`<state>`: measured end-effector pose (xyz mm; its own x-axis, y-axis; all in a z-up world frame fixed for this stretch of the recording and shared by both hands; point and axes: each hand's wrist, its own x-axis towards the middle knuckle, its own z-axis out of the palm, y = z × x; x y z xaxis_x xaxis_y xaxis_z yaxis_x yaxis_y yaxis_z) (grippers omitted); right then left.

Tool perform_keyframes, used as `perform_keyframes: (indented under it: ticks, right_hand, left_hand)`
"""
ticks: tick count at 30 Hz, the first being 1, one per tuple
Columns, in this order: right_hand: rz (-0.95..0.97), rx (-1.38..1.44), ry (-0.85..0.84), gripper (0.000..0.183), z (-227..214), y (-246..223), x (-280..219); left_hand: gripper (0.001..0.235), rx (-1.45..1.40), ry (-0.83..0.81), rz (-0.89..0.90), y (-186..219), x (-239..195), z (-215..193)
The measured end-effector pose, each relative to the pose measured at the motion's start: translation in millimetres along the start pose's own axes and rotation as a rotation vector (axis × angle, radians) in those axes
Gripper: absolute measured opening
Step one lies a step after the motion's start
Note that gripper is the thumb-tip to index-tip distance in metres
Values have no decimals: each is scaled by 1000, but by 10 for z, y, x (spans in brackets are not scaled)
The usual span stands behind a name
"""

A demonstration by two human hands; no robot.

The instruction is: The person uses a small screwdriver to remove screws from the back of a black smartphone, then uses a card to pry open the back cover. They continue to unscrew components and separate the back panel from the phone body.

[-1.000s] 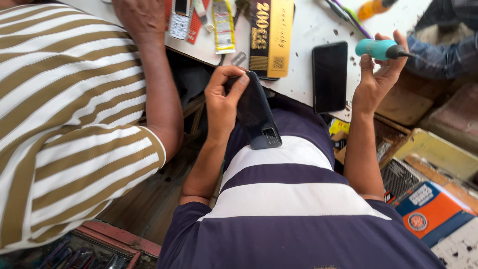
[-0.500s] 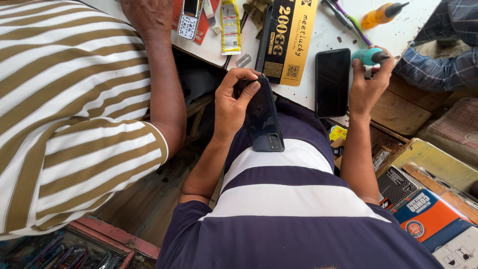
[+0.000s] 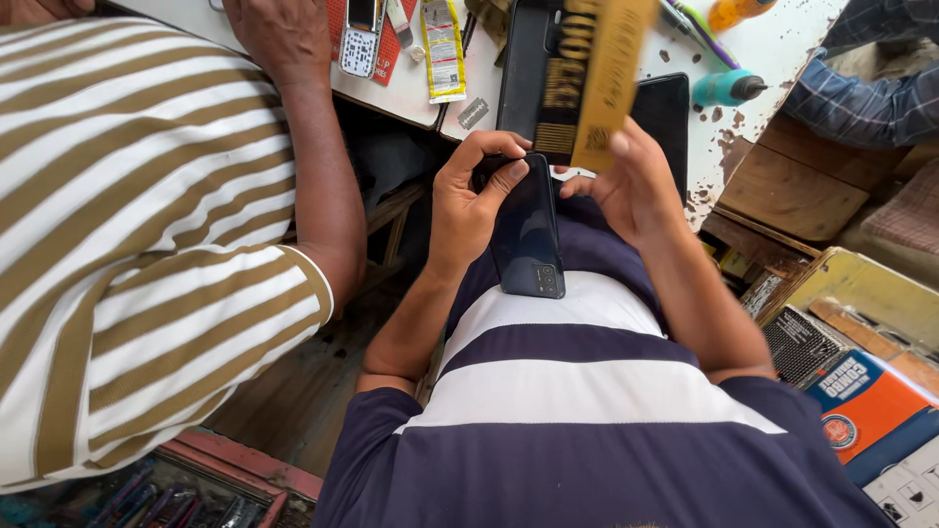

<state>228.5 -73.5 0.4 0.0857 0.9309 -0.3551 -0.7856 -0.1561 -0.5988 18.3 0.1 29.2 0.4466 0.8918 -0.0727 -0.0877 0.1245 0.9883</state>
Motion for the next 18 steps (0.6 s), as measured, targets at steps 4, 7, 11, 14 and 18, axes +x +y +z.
perform_keyframes:
  ticks: [4, 7, 11, 14, 18]
  right_hand:
    - [65, -227, -119, 35, 238, -309, 133]
    - [132, -477, -138, 32, 343, -378, 163]
    - [131, -635, -131, 26, 440, -379, 195]
    - [65, -657, -142, 25, 493, -363, 162]
    - [46, -730, -106, 22, 488, -320, 59]
  left_hand:
    - [11, 50, 11, 10, 75, 10, -23]
    - [11, 80, 11, 22, 109, -38, 2]
    - [13, 188, -2, 122, 157, -30, 24]
    - [12, 181, 13, 98, 180, -32, 24]
    - [11, 189, 15, 51, 143, -75, 22]
